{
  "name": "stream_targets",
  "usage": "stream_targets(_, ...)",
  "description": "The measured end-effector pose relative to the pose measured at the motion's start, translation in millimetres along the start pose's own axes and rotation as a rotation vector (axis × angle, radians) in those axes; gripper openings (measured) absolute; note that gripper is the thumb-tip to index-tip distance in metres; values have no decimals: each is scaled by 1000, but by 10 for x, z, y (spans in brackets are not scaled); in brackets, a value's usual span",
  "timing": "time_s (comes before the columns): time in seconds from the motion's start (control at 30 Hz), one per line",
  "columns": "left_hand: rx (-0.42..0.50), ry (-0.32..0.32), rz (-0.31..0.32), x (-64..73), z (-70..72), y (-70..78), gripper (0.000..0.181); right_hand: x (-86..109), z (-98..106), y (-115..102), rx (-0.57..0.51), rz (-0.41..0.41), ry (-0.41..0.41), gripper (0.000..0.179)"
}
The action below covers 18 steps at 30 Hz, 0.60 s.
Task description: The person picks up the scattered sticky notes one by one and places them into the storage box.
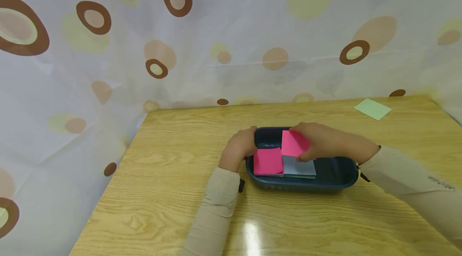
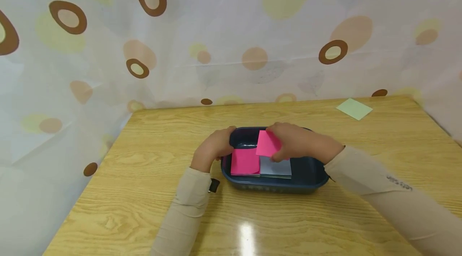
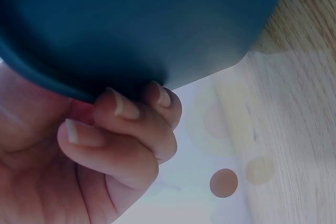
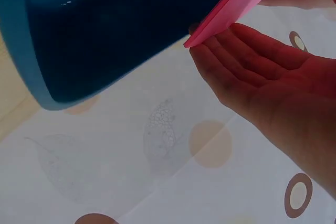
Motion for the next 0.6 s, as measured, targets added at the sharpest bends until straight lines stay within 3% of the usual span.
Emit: stream_targets(0.6, -1, -2, -2, -2, 8, 10, 65, -98, -256, 30, 69, -30, -145, 78)
Point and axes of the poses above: each hand's wrist, its own x-axis away from the middle knuckle, its own z-axis out of the back of the hand, y = z × x, the point moved 7 cm from there along -x, towards the middle knuckle, and after that the axes turned 10 degrees about -y, right-handed, at the moved point
